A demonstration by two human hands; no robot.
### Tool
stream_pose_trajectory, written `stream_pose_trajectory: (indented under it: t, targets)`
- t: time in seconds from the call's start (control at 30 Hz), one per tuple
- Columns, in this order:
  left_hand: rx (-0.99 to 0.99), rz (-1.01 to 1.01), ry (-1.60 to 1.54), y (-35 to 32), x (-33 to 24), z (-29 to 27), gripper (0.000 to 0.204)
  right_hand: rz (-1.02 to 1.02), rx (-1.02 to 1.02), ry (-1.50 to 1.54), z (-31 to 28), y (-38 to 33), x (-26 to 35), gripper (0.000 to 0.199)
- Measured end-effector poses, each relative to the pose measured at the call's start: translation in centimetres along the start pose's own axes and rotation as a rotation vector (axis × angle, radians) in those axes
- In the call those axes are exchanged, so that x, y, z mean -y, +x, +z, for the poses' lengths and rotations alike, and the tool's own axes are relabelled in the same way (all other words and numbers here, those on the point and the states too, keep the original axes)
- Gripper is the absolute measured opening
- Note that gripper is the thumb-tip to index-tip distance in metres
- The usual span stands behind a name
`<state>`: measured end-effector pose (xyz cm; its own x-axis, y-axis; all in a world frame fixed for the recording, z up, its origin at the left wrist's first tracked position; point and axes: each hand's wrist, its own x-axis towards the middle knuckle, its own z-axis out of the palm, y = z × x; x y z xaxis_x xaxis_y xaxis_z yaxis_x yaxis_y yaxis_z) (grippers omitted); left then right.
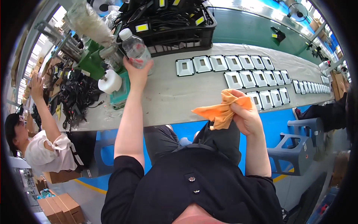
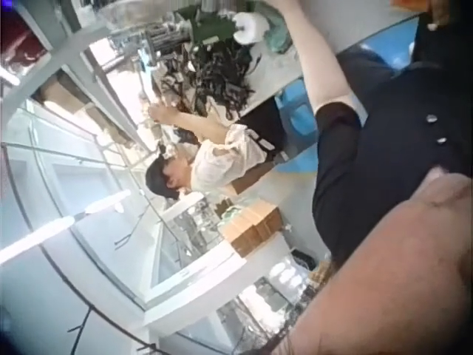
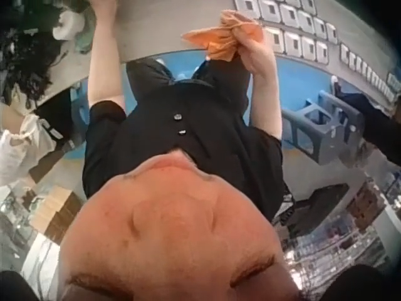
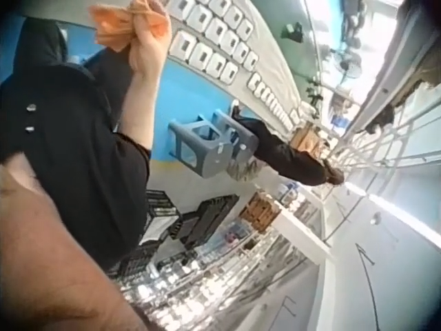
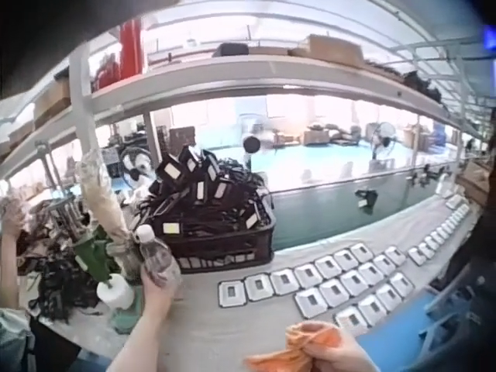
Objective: Cleaning and assembling components for LED floodlight fixtures on a factory production line.
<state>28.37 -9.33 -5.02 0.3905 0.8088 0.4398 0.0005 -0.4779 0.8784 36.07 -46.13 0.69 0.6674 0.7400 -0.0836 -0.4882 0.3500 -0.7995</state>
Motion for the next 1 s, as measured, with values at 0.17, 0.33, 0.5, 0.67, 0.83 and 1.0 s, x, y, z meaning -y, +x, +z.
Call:
stream_pose_trajectory:
  t: [0.17,0.33,0.5,0.67,0.83,1.0]
  targets:
    - [0.086,0.178,0.244,0.5,-1.3,1.1,0.069,-0.023,-0.036,0.103,-0.4,1.4,-0.3,0.040]
    - [0.152,0.620,0.566,-3.9,-8.2,2.1,0.066,-0.286,-0.157,0.151,-1.3,4.4,0.4,0.022]
    - [0.154,0.885,0.768,-5.2,-12.0,2.1,0.064,-0.334,-0.097,0.225,-0.4,6.0,0.4,0.018]
    - [0.133,1.012,0.883,-5.3,-14.3,0.3,0.059,-0.295,-0.060,0.241,0.3,6.2,-1.1,0.017]
    - [0.167,1.230,1.006,-4.5,-17.6,-1.4,0.050,-0.060,-0.007,0.428,0.4,5.5,-1.6,0.020]
    - [0.209,1.280,1.049,-4.3,-19.2,-2.2,0.047,0.003,0.057,0.495,0.2,5.7,-2.6,0.025]
